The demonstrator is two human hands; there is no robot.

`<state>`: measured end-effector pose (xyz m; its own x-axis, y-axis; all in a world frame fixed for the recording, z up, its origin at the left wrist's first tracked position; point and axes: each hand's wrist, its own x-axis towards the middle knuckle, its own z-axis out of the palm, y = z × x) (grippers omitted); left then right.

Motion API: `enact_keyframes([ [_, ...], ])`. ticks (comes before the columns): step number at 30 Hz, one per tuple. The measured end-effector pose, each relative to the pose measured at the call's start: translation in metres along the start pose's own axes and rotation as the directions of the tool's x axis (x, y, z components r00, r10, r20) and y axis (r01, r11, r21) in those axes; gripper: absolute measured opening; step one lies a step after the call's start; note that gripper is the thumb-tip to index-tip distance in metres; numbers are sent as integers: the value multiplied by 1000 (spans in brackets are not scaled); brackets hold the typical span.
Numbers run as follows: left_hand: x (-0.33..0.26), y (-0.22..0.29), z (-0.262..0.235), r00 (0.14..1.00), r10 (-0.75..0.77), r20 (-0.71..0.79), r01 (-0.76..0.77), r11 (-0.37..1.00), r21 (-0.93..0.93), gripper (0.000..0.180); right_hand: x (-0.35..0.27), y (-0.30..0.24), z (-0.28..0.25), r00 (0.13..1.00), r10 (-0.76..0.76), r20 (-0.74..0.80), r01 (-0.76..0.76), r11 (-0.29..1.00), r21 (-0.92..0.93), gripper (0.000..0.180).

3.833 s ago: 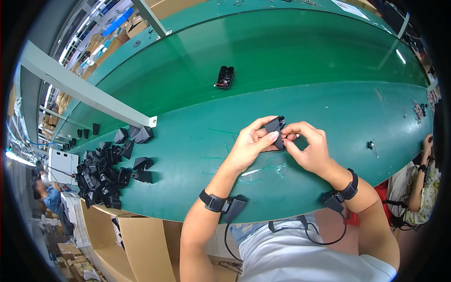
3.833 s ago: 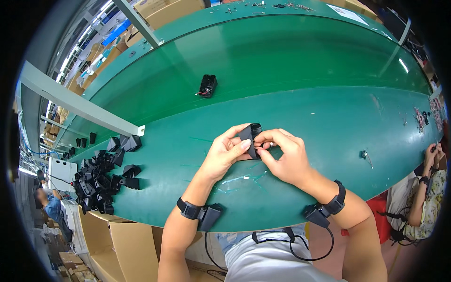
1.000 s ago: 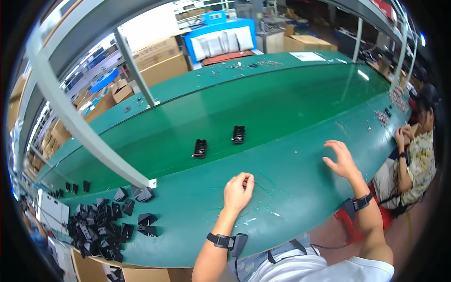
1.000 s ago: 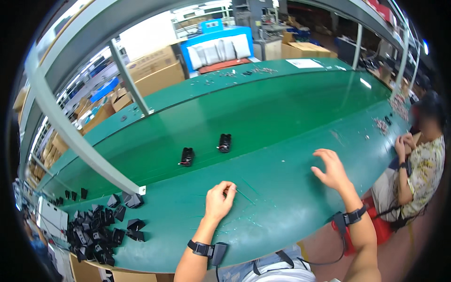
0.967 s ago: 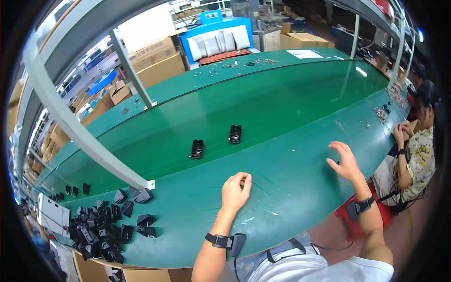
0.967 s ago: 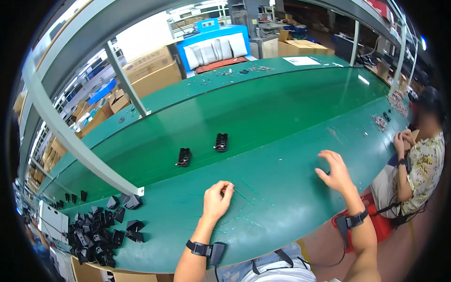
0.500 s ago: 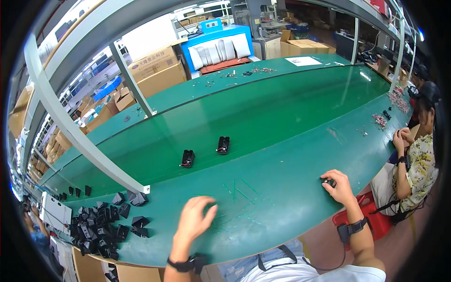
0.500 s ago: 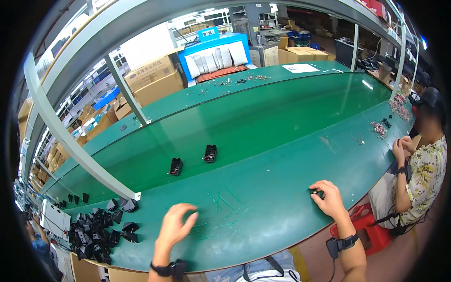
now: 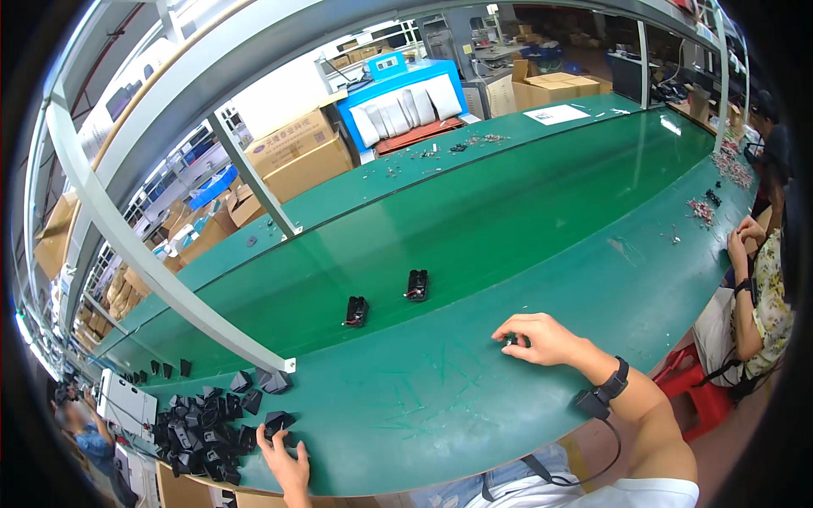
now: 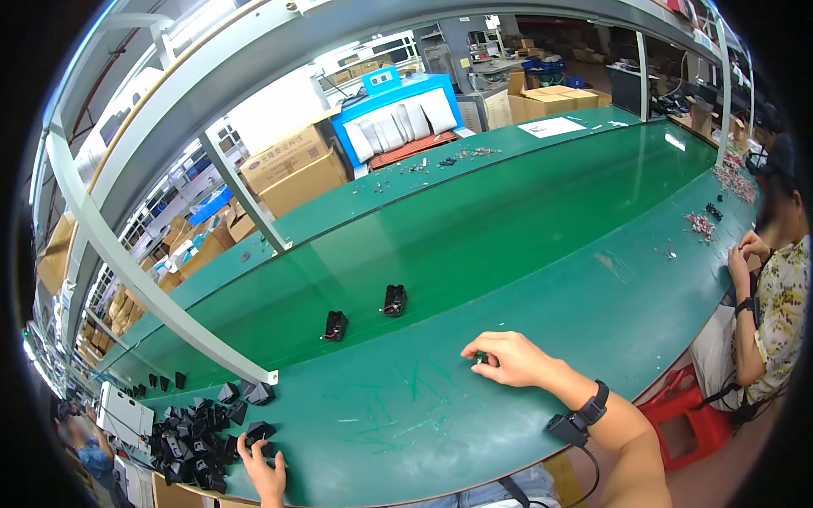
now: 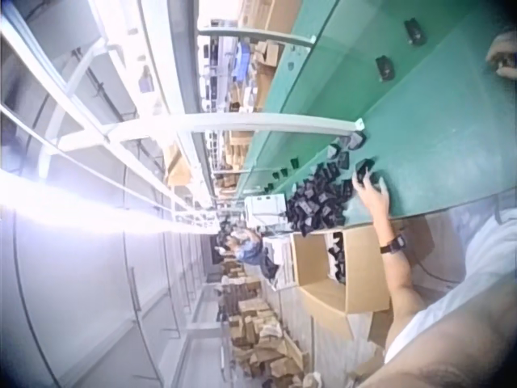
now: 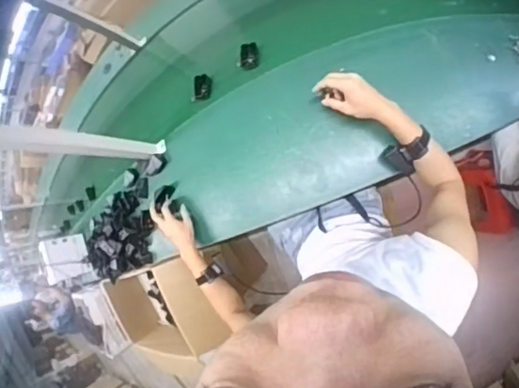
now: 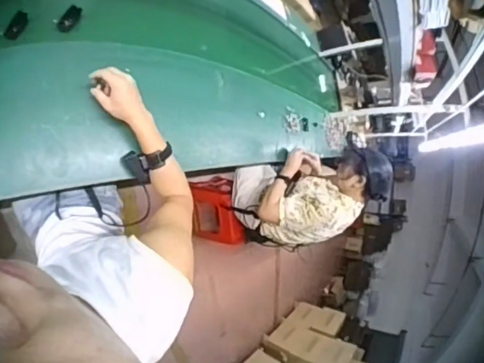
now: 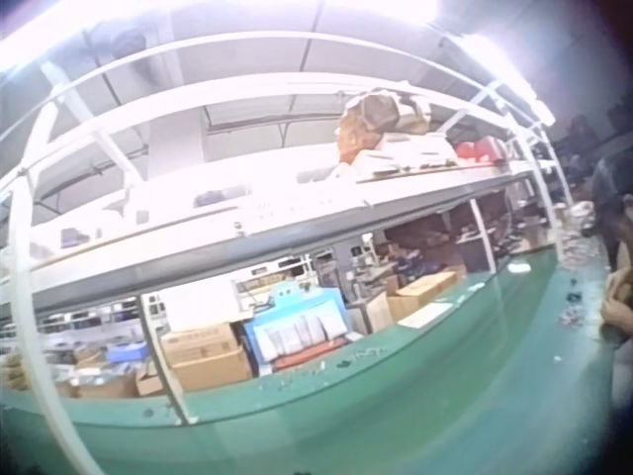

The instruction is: The person assembles small black electronic components on a green workbench. They insert green zip ties into the components and secure them by hand. The person handles the components one at a time, placing finished units on the table and retrieving new ones from a nearby cardboard box.

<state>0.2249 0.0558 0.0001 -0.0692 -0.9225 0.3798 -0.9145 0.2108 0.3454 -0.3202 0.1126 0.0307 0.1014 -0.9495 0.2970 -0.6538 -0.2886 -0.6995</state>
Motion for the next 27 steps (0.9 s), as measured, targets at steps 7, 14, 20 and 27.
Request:
enact_keyframes([
  [7,15,29,22,997,4,-83,-22,975,-223,53,-16,35,2,966,188,-176,-180,982,62,23],
  [14,48,171,35,894,292,340,-167,921,-352,81,-15,42,7,949,247,-198,-207,957,202,24],
  [20,52,228,51,735,604,308,-455,776,-436,76,3,-8,17,991,93,-101,-64,965,253,23],
  [27,48,238,80,725,623,294,-362,707,-607,78,24,-68,64,992,-115,-56,127,942,310,25],
])
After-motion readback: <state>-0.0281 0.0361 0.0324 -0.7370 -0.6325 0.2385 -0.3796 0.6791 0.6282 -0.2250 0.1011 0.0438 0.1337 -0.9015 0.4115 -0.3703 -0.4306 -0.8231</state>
